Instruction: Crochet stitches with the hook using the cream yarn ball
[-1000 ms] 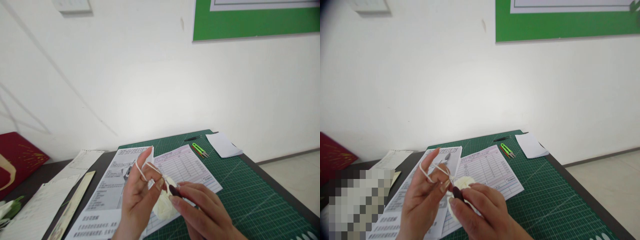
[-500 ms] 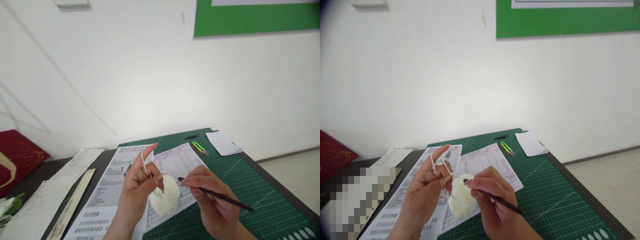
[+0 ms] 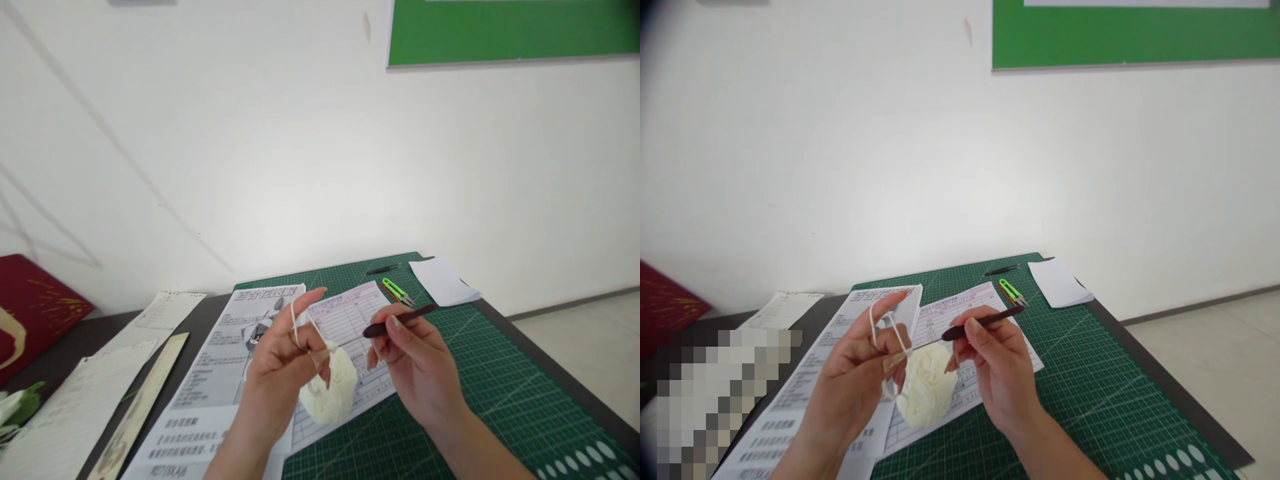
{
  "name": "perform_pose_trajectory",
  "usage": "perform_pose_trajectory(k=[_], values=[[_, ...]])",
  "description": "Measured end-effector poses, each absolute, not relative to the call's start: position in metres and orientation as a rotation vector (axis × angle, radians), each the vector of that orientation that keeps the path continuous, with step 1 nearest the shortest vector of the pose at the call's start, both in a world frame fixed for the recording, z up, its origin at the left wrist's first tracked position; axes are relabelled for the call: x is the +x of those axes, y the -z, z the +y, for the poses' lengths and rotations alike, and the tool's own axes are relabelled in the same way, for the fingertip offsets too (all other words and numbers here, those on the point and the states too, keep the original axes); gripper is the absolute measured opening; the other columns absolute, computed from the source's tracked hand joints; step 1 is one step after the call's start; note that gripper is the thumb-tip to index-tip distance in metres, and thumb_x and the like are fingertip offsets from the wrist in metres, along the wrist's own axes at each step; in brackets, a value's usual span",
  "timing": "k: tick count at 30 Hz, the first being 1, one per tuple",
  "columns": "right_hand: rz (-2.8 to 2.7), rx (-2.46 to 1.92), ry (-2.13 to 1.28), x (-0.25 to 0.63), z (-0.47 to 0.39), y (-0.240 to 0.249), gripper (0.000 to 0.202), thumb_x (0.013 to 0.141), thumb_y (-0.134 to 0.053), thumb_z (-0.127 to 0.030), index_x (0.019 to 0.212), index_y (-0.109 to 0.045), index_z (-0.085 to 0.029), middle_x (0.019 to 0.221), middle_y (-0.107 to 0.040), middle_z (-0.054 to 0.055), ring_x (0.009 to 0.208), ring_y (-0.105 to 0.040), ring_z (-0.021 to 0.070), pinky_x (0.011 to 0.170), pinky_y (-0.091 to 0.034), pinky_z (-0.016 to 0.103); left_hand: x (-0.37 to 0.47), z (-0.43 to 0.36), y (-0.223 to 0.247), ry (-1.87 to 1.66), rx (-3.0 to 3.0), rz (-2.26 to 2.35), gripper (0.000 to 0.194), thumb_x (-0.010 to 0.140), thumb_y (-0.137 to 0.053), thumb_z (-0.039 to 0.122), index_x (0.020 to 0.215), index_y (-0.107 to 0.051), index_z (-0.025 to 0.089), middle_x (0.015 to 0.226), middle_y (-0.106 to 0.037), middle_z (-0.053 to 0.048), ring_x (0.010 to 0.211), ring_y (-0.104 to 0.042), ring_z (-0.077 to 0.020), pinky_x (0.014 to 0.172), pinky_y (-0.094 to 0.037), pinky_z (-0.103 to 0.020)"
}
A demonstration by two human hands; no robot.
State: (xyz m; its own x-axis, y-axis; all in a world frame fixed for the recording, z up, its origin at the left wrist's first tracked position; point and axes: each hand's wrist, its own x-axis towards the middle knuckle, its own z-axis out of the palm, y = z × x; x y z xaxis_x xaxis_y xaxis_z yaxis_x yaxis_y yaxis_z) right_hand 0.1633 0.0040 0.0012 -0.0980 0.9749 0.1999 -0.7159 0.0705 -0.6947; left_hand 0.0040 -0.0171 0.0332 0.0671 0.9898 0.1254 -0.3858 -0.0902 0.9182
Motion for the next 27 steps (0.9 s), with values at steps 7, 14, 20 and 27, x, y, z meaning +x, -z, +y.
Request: perform_pose_trajectory(k=[7,14,20,27], values=[[-0.618,-0.459,-1.711,0.158,0.008,-0.001,0.014,0.074,-0.076,-0.026,0.078,-0.072,-0.013,0.057,-0.069,0.001,0.046,-0.062,0.0077,0.049,-0.055,0.016,0.005,-0.017,-0.028,-1.491,1.302,0.897,0.047,0.079,-0.064,0.015,0.124,-0.058,0.029,0.063,-0.053,0.004,0.058,-0.047,-0.0112,0.059,-0.038,-0.024],[-0.611,-0.46,-1.698,0.157,0.008,-0.001,0.015,0.073,-0.076,-0.026,0.078,-0.072,-0.012,0.056,-0.07,0.001,0.045,-0.063,0.0075,0.049,-0.055,0.015,-0.002,-0.016,-0.029,-1.478,1.646,1.077,0.05,0.073,-0.071,0.014,0.121,-0.061,0.029,0.086,-0.062,-0.003,0.08,-0.054,-0.0185,0.079,-0.041,-0.032],[-0.601,-0.466,-1.713,0.157,0.008,0.0,0.014,0.074,-0.076,-0.025,0.078,-0.072,-0.012,0.057,-0.071,0.001,0.046,-0.063,0.0077,0.049,-0.056,0.015,0.005,-0.017,-0.028,-1.541,1.498,1.06,0.034,0.08,-0.065,0.014,0.111,-0.065,0.028,0.076,-0.061,0.0,0.073,-0.055,-0.0144,0.07,-0.043,-0.027],[-0.599,-0.476,-1.709,0.157,0.008,0.001,0.014,0.073,-0.076,-0.024,0.079,-0.073,-0.012,0.059,-0.072,0.002,0.047,-0.064,0.0085,0.051,-0.057,0.016,0.006,-0.017,-0.029,-1.558,1.365,1.111,0.033,0.075,-0.071,0.018,0.107,-0.067,0.025,0.073,-0.055,0.001,0.07,-0.055,-0.015,0.065,-0.045,-0.027]])
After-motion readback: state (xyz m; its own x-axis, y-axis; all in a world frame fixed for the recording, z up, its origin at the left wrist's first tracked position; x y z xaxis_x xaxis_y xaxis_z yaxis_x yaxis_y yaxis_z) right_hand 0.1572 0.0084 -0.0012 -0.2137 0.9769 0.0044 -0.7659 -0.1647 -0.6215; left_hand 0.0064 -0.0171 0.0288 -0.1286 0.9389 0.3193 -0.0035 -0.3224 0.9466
